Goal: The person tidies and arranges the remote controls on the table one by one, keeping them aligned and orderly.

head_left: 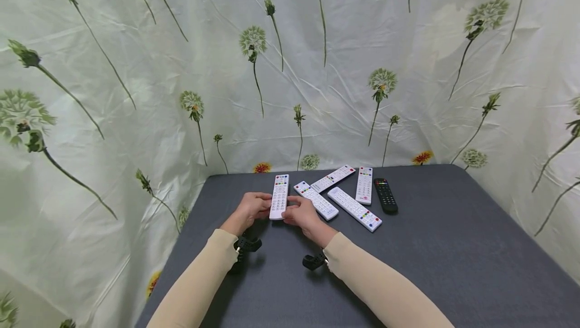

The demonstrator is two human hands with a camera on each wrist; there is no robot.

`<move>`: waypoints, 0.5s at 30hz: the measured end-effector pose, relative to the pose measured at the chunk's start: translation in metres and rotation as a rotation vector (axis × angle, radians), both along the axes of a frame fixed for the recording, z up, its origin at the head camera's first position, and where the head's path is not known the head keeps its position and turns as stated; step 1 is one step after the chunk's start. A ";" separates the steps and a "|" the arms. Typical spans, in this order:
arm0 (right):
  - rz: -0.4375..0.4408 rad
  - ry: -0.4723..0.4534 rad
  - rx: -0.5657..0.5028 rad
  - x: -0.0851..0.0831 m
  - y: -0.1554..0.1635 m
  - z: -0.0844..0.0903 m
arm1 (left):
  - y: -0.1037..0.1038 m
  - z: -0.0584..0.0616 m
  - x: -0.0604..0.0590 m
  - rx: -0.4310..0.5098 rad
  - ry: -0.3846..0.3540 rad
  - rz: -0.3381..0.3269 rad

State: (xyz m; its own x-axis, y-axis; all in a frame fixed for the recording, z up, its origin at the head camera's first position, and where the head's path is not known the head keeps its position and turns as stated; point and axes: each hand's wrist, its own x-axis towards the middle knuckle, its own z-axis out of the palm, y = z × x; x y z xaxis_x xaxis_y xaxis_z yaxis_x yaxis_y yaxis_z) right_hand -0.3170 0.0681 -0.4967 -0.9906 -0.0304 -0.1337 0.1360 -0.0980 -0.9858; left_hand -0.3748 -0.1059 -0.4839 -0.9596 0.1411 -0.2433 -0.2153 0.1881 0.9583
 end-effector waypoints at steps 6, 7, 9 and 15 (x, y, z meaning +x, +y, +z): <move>0.038 0.008 0.025 0.011 0.000 0.009 | -0.002 0.006 0.000 0.014 -0.001 0.045; 0.045 0.015 0.026 0.013 0.000 0.011 | -0.002 0.007 0.000 0.014 0.001 0.052; 0.064 0.030 0.030 0.017 0.000 0.011 | -0.004 0.009 0.001 0.019 0.000 0.062; 0.158 0.063 0.052 0.029 0.005 0.009 | -0.014 0.010 -0.002 0.055 -0.008 0.065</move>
